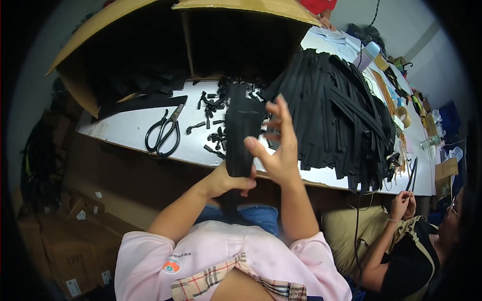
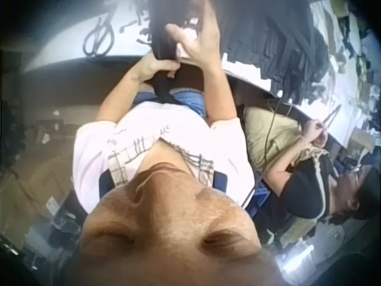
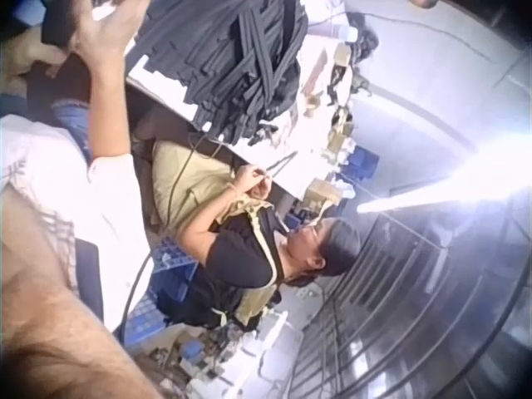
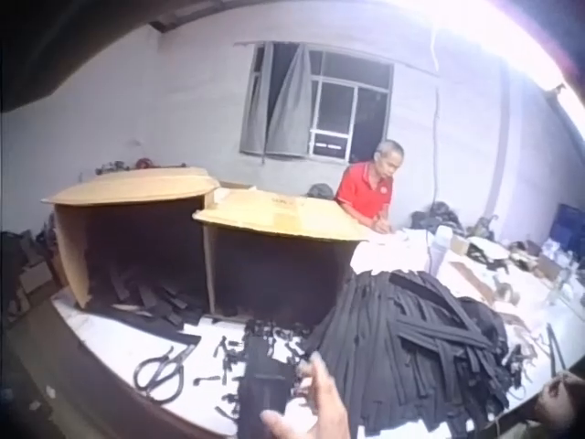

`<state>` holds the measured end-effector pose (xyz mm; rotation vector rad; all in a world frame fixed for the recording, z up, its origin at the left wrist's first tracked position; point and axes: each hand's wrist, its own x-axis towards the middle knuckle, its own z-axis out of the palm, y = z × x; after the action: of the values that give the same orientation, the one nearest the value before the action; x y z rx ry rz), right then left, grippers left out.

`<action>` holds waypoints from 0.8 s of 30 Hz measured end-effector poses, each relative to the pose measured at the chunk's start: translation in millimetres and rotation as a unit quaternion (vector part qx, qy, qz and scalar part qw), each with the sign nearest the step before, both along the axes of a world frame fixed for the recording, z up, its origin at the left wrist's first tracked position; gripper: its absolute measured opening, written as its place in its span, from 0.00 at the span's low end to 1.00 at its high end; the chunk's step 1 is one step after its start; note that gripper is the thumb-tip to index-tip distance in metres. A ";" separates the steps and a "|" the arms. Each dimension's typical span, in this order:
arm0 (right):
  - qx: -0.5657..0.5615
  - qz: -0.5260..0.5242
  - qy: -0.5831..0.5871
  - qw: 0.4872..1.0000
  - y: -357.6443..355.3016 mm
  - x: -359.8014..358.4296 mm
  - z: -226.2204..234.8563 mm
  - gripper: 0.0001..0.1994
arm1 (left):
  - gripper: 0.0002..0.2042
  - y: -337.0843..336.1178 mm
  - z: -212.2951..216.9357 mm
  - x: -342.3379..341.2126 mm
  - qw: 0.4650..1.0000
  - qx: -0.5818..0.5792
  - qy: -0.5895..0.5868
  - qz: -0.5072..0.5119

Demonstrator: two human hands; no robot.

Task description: Assembling plastic buckles or sliders onto black fabric straps at a workbench.

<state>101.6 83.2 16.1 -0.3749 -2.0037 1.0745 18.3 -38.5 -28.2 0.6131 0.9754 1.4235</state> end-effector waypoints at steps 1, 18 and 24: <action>-0.025 0.010 0.023 0.999 10.1 -3.2 7.8 0.44 | 0.15 -1.7 6.8 3.9 0.997 -0.045 -0.012 -0.056; -0.234 0.408 -0.188 0.862 -47.3 25.3 -60.8 0.29 | 0.13 -18.4 53.6 -25.0 0.925 0.257 -0.170 0.224; 0.025 0.259 -0.189 0.947 -65.7 6.6 -84.4 0.21 | 0.11 -59.3 57.2 -57.1 0.931 0.240 0.118 0.247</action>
<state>108.2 17.5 -68.3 -0.0158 -2.5540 1.3409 -38.7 -97.7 29.1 0.9590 1.0158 2.1076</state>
